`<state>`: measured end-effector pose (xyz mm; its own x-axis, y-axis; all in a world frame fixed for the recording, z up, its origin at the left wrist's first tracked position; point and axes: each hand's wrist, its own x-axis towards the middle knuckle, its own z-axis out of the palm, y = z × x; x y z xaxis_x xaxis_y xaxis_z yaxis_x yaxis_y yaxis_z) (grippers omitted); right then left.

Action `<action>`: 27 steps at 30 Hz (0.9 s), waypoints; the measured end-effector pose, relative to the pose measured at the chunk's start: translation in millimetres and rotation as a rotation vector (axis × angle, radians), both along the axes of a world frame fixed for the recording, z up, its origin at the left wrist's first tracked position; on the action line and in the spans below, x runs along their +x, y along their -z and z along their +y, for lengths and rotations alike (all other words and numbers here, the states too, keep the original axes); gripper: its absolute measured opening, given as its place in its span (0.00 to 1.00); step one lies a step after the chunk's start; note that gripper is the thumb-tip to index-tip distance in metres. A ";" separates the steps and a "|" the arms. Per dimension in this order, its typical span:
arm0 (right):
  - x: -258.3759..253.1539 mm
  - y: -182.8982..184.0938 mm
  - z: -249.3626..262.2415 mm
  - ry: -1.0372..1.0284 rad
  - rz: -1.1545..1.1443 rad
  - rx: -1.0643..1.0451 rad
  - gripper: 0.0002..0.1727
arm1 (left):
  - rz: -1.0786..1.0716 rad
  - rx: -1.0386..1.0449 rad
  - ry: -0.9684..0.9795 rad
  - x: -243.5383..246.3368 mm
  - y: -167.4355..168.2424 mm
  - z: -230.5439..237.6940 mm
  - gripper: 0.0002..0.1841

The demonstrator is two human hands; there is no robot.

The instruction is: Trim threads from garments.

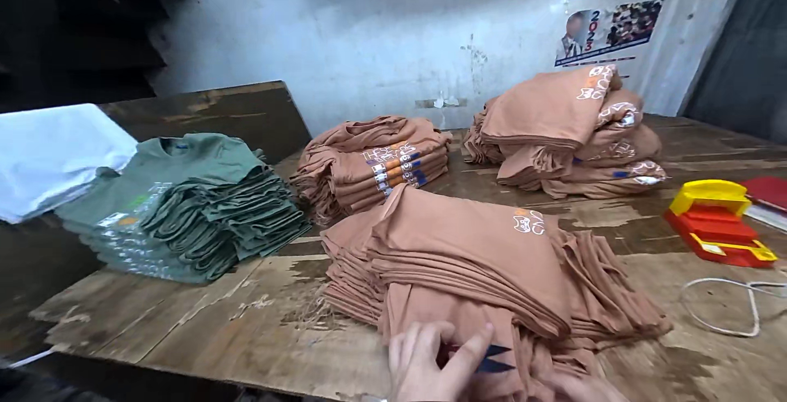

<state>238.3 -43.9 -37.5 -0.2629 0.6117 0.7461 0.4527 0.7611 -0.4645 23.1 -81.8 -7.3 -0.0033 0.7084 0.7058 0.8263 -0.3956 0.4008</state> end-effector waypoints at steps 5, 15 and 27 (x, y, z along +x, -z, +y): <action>-22.7 12.5 8.1 -0.069 0.319 -0.102 0.05 | 0.152 0.054 0.009 3.8 -15.1 2.9 0.08; -29.9 5.3 2.3 -0.136 0.495 -0.239 0.02 | 0.491 0.128 -0.040 28.2 -27.3 5.8 0.10; -46.4 9.6 8.6 -0.083 0.285 0.073 0.25 | -0.222 -0.016 0.298 -5.0 4.3 6.5 0.02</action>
<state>191.9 -35.3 -47.1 -0.0834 0.5386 0.8384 0.2465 0.8264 -0.5063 18.1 -75.3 -11.6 0.0531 0.7123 0.6999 0.5676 -0.5982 0.5657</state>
